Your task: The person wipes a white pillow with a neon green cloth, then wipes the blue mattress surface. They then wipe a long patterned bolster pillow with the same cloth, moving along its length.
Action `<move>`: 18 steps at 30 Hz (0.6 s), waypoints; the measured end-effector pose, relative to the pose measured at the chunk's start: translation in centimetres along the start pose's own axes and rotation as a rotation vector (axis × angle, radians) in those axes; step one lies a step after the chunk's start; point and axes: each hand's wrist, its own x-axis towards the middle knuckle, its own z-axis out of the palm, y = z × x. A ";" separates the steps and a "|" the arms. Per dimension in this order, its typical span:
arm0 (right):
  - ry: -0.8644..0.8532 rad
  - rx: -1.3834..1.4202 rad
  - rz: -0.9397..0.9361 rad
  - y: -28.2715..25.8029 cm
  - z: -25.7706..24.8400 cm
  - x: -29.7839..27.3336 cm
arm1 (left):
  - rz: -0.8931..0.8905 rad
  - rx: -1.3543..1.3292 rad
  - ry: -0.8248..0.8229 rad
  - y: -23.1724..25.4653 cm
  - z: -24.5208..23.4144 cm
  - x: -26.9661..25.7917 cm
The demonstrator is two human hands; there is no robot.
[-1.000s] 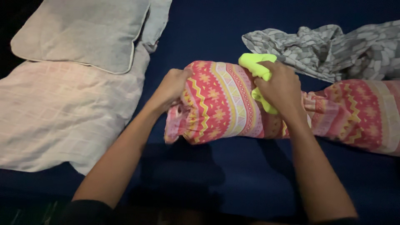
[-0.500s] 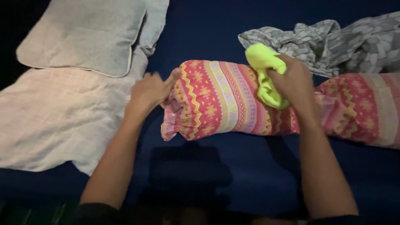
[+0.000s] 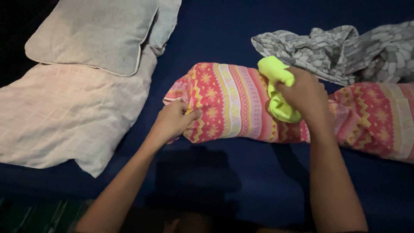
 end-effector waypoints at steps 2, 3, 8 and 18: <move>-0.016 -0.010 0.020 0.2 0.1 0.1 | -0.082 -0.125 0.003 -1.0 0.5 0.1; -0.027 -0.015 0.030 0.3 0.2 0.1 | -0.126 -0.187 0.004 -1.5 0.6 0.1; -0.020 -0.006 0.022 0.8 0.6 0.5 | -0.145 -0.945 -0.124 -2.5 -0.4 0.5; -0.020 0.064 0.043 0.7 0.6 0.4 | -0.047 -0.470 0.029 -3.6 -0.3 0.9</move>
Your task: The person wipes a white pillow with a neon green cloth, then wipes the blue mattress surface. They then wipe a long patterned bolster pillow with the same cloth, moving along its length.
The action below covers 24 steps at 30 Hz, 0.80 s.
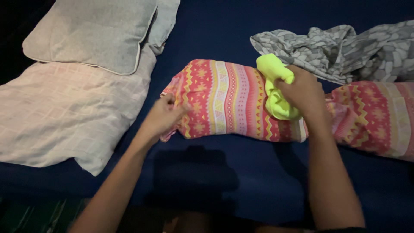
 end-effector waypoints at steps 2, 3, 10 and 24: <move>0.009 -0.017 -0.007 -0.1 0.1 0.2 | 0.563 -0.102 -0.100 -0.8 1.0 -0.7; 0.010 -0.024 -0.008 -0.1 0.3 0.1 | 0.841 -0.150 -0.158 -1.0 1.5 -1.2; -0.016 -0.045 0.034 0.4 0.6 0.3 | 0.021 0.433 -0.085 1.1 1.5 -2.9; 0.007 -0.125 0.061 1.8 1.7 1.4 | 0.237 0.249 -0.091 -2.7 -0.6 -1.2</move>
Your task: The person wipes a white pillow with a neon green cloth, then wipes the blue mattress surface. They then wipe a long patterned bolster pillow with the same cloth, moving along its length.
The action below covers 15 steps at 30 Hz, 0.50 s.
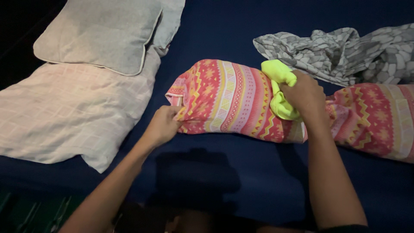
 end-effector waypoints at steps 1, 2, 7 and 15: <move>-0.001 -0.004 0.000 0.1 0.0 0.0 | -0.082 -0.096 -0.030 -0.1 -0.4 0.1; -0.003 -0.007 0.000 0.1 0.0 0.0 | -0.164 -0.192 -0.059 0.0 -1.0 0.4; 0.007 0.003 -0.043 0.0 0.1 -0.2 | -0.289 -0.976 0.047 2.3 -4.3 2.2; -0.012 0.004 -0.043 -1.0 -0.4 -1.0 | 0.157 0.094 0.474 -0.4 -6.2 8.2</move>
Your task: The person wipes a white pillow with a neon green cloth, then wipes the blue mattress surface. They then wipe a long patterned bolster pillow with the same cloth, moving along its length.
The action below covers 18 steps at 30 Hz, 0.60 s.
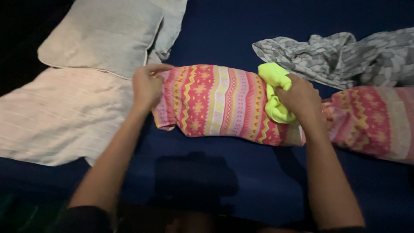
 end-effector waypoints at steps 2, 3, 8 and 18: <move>0.023 -0.036 -0.022 -0.4 0.0 -0.2 | 0.197 0.364 0.099 1.1 0.6 0.9; 0.034 -0.057 -0.034 -0.7 0.0 -0.4 | 0.295 0.544 0.148 2.0 1.1 0.9; 0.044 0.001 -0.040 -1.9 0.0 -1.4 | 0.398 0.290 0.281 7.1 2.6 -0.2; -0.346 1.133 -0.269 -6.6 2.5 -2.9 | 0.522 -0.200 -0.244 13.8 8.0 -4.8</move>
